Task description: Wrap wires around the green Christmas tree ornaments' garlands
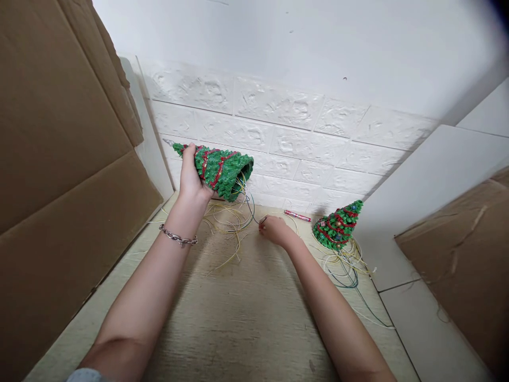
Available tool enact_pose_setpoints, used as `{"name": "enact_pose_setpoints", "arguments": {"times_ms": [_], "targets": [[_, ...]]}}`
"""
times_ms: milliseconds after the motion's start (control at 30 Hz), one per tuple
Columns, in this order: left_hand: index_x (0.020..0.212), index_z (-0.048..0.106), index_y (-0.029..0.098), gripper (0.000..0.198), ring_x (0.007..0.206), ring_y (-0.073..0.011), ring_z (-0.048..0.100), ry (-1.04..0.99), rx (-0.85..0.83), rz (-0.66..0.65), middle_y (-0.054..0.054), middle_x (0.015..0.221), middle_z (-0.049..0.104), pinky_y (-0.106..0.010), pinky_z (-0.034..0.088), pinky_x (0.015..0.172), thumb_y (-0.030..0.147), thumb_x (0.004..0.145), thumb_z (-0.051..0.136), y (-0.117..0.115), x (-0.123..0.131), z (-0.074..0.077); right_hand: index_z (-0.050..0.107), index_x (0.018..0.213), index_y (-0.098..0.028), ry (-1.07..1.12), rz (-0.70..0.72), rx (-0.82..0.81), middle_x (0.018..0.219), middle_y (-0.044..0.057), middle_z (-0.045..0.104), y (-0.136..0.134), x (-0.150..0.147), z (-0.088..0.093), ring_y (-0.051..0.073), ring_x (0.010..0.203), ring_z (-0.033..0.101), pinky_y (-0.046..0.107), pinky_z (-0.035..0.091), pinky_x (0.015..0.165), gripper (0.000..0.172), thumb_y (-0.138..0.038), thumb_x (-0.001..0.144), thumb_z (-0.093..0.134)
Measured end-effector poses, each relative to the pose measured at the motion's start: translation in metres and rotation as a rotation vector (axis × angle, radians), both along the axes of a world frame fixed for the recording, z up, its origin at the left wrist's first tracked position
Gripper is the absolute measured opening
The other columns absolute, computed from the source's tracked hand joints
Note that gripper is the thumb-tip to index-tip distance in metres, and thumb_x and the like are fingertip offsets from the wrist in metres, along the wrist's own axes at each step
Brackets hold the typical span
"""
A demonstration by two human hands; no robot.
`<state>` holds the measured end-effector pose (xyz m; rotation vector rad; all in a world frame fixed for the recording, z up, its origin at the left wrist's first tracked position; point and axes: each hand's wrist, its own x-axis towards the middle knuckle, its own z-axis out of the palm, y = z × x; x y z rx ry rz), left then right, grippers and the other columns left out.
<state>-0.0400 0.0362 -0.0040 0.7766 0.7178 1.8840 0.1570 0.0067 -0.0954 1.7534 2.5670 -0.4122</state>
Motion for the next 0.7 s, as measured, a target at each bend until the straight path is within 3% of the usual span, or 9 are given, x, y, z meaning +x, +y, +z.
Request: {"name": "enact_pose_setpoints", "arguments": {"times_ms": [200, 300, 433, 600, 700], "targets": [[0.068, 0.048, 0.024, 0.032, 0.090, -0.0264, 0.062, 0.040, 0.010, -0.037, -0.004, 0.069, 0.060, -0.039, 0.055, 0.075, 0.051, 0.063, 0.063, 0.001, 0.000, -0.001, 0.062, 0.099, -0.015, 0.110, -0.140, 0.019, 0.101, 0.013, 0.068, -0.002, 0.040, 0.036, 0.019, 0.087, 0.061, 0.026, 0.040, 0.070, 0.026, -0.020, 0.090, 0.038], [0.069, 0.048, 0.023, 0.034, 0.089, -0.0269, 0.063, 0.077, 0.010, -0.097, -0.004, 0.068, 0.059, -0.039, 0.055, 0.075, 0.052, 0.062, 0.065, 0.001, 0.002, -0.003, 0.063, 0.088, -0.014, 0.139, -0.228, 0.020, 0.098, 0.014, 0.068, -0.011, 0.061, 0.060, 0.022, 0.087, 0.061, 0.028, 0.040, 0.071, 0.030, -0.027, 0.091, 0.036], [0.069, 0.048, 0.022, 0.033, 0.078, -0.0233, 0.065, 0.039, -0.023, -0.190, -0.003, 0.063, 0.058, -0.036, 0.056, 0.073, 0.048, 0.062, 0.068, -0.002, 0.008, -0.005, 0.061, 0.079, -0.018, 0.253, -0.301, 0.071, 0.084, 0.007, 0.067, -0.026, 0.081, 0.082, 0.019, 0.078, 0.058, 0.027, 0.039, 0.066, 0.026, -0.025, 0.087, 0.038], [0.071, 0.051, 0.022, 0.032, 0.071, -0.0205, 0.066, 0.064, -0.049, -0.257, -0.001, 0.061, 0.060, -0.032, 0.056, 0.070, 0.047, 0.064, 0.068, -0.008, 0.016, -0.003, 0.061, 0.077, -0.019, 0.738, -0.453, 0.503, 0.059, -0.002, 0.053, -0.026, 0.083, 0.083, 0.014, 0.059, 0.047, 0.027, 0.033, 0.059, 0.024, -0.037, 0.083, 0.046], [0.073, 0.052, 0.021, 0.030, 0.069, -0.0198, 0.065, 0.092, -0.116, -0.308, -0.001, 0.061, 0.060, -0.032, 0.056, 0.068, 0.048, 0.066, 0.066, -0.013, 0.022, -0.002, 0.066, 0.077, -0.018, 1.158, -0.541, 0.613, 0.064, -0.001, 0.057, -0.016, 0.077, 0.079, 0.013, 0.058, 0.046, 0.028, 0.035, 0.060, 0.025, -0.041, 0.074, 0.056]]}}
